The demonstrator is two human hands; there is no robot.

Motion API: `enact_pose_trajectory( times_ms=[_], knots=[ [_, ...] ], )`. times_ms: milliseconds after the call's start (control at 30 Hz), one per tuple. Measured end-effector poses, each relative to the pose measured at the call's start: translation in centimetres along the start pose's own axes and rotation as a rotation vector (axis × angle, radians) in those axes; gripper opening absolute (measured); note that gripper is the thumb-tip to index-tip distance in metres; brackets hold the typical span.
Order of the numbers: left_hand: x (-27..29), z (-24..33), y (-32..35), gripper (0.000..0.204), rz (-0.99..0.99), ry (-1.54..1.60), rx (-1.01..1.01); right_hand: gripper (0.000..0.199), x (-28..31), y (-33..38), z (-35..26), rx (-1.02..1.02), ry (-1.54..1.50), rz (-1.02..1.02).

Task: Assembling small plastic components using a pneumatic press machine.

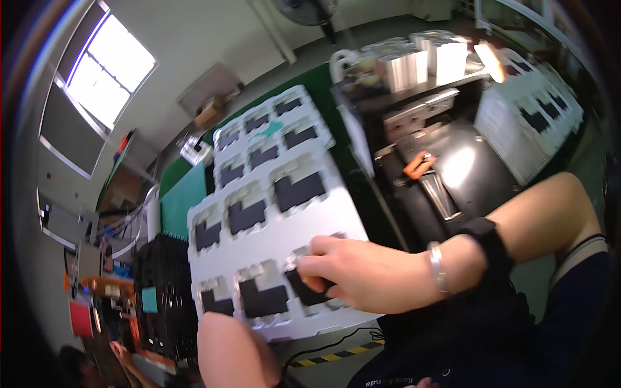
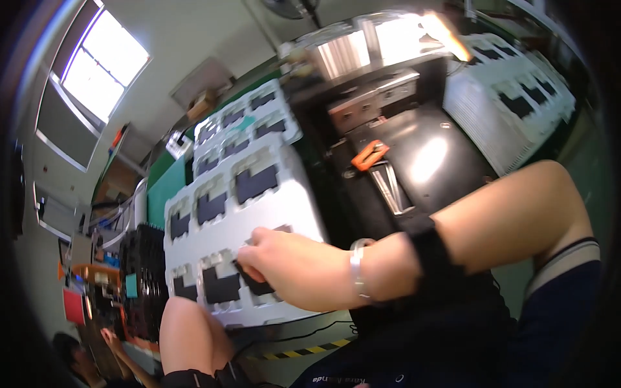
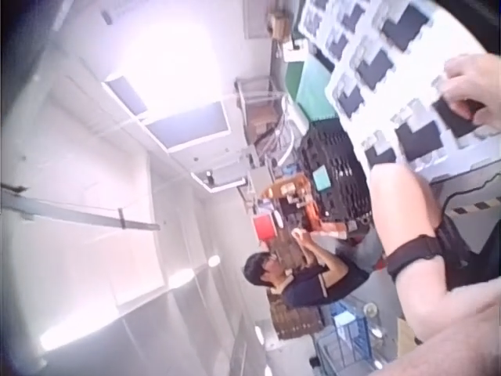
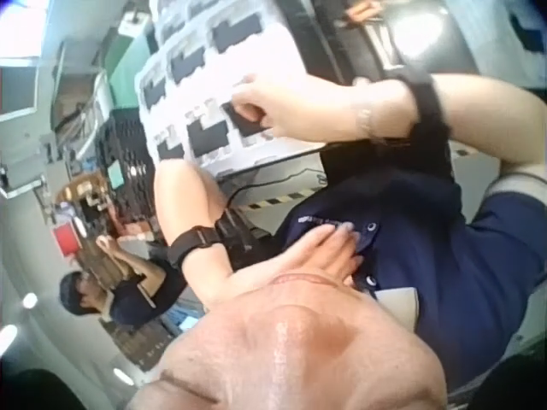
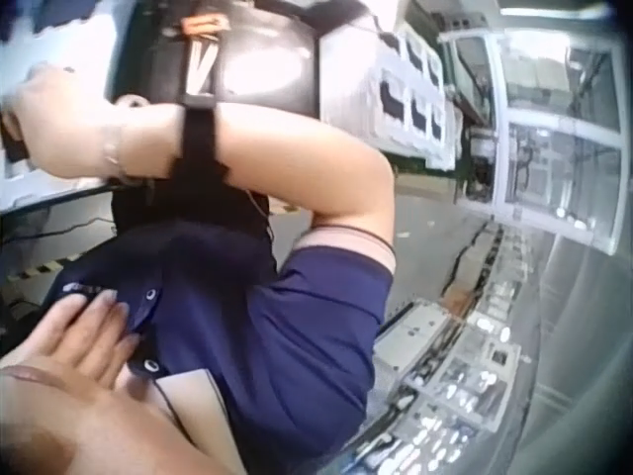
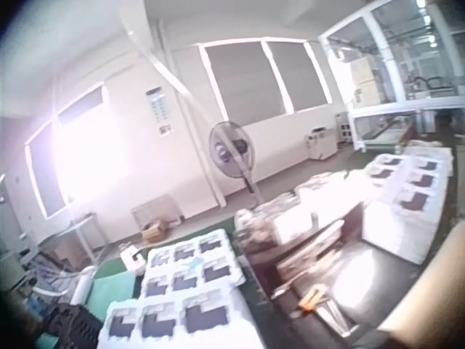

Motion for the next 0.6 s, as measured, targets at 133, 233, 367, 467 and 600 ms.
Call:
enact_pose_trajectory(
  times_ms=[133,233,367,467,600],
  knots=[
    [0.6,1.0,-0.1,0.06,-0.063,-0.149,0.001,0.019,4.7,2.0,-3.0,0.013,-0.053,0.016],
    [2.4,-0.5,0.3,0.059,-0.138,-0.172,0.066,0.025,12.0,7.5,-3.6,0.056,0.044,0.248],
    [7.6,-2.9,-1.7,0.054,0.068,-0.099,0.176,0.024,18.7,17.7,2.7,-0.283,-0.165,0.365],
    [10.1,-6.0,-4.5,0.079,0.167,-0.039,0.195,0.026,18.8,20.8,6.3,-0.406,-0.078,0.379],
    [11.9,-12.1,-8.0,0.083,0.339,-0.071,0.274,0.021,17.0,18.0,4.5,-0.161,0.162,0.359]
  ],
)
Point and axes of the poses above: each hand's wrist, its own y-axis away from the middle knuckle, its own x-axis out of the back of the hand, z = x × y, the point moved 10 cm from there along -y, towards the middle knuckle, and after that the axes turned 8 degrees about -z, right-handed, at the moved point
